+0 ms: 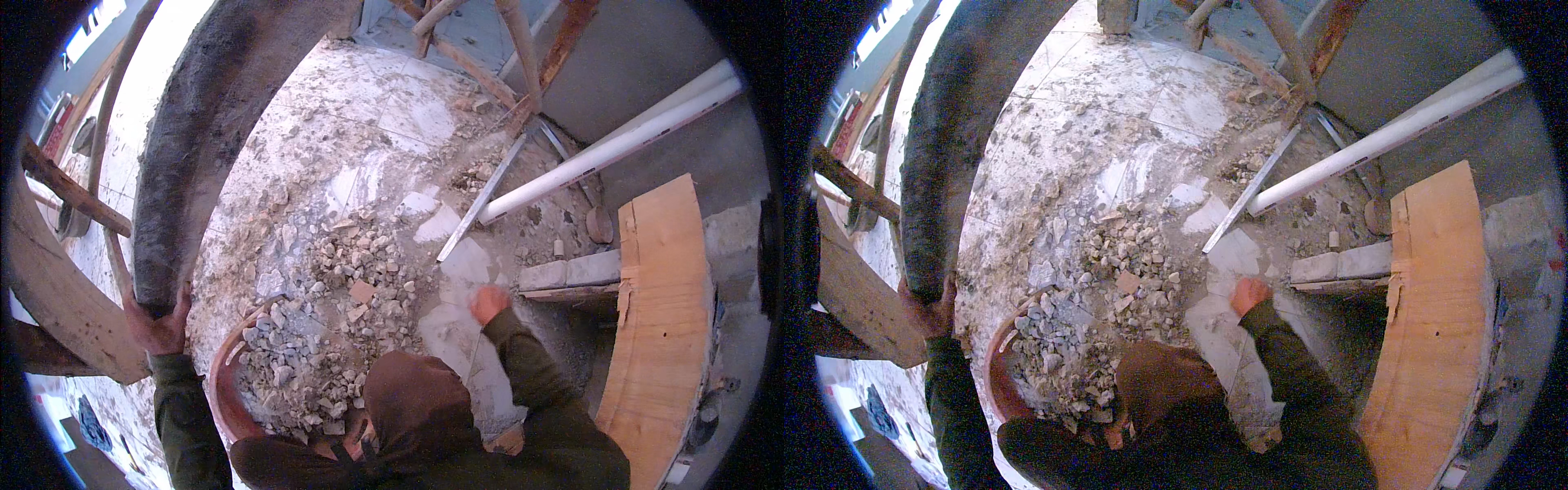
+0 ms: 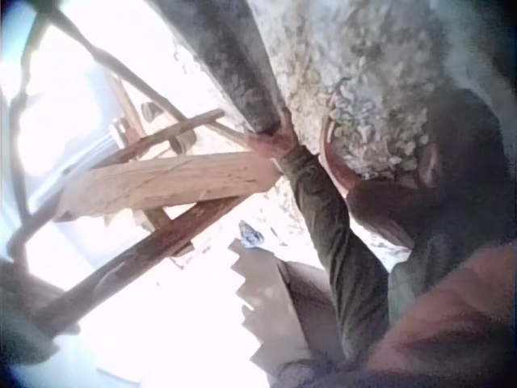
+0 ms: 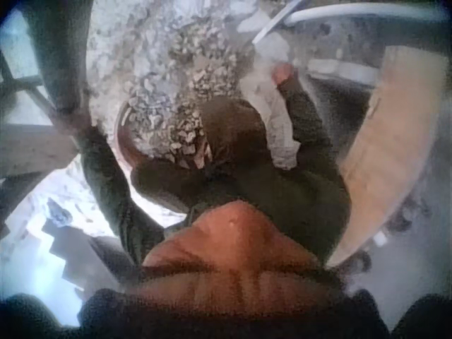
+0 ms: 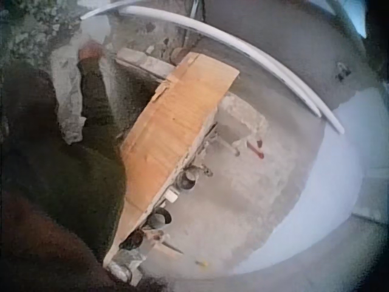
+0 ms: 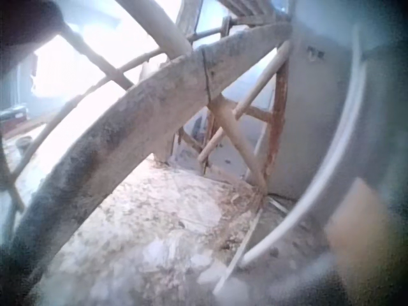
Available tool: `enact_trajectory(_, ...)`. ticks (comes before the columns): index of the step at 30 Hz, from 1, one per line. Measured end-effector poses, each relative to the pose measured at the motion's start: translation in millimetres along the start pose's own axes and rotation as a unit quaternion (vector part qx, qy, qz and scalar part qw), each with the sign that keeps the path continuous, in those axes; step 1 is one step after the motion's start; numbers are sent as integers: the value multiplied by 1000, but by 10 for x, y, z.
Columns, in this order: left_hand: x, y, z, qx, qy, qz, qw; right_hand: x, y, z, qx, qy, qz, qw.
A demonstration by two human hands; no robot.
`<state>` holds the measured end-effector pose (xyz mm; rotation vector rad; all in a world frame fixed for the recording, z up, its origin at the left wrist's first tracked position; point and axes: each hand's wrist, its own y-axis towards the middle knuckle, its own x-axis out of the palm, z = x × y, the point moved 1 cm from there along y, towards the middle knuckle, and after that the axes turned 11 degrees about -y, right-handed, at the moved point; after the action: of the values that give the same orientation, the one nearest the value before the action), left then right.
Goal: The person scrapes debris and loose material from a tiled floor using a trowel, collecting the waste into a red plastic basin by hand.
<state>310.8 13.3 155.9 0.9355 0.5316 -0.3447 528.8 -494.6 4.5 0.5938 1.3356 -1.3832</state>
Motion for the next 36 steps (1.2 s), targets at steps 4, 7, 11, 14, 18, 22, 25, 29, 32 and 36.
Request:
enact_trajectory(4,39,12,94,22,-13,-7,1000,306,821,575,9,-101,219,971)
enact_trajectory(7,66,21,149,-7,-36,-11,999,370,1174,423,5,-90,69,994)
enact_trajectory(11,25,52,188,1,-34,-7,999,473,686,-235,-114,-159,63,979)
enact_trajectory(14,25,52,157,31,6,-7,999,259,148,-356,-152,-108,47,981)
enact_trajectory(18,8,13,46,29,-27,7,999,177,-89,109,-144,39,35,988)
enact_trajectory(22,49,0,30,41,-26,15,999,930,-179,973,33,153,-63,986)
enact_trajectory(25,119,4,113,34,-40,6,999,1696,-169,1379,-25,252,-18,967)
enact_trajectory(29,44,-50,-32,21,-7,1,1000,1390,425,418,-159,197,-41,966)
enact_trajectory(32,111,-57,11,-12,-72,1,997,1288,940,-317,-201,218,42,954)
enact_trajectory(36,95,-34,10,-48,-90,-15,995,1350,1208,-754,-217,110,29,970)
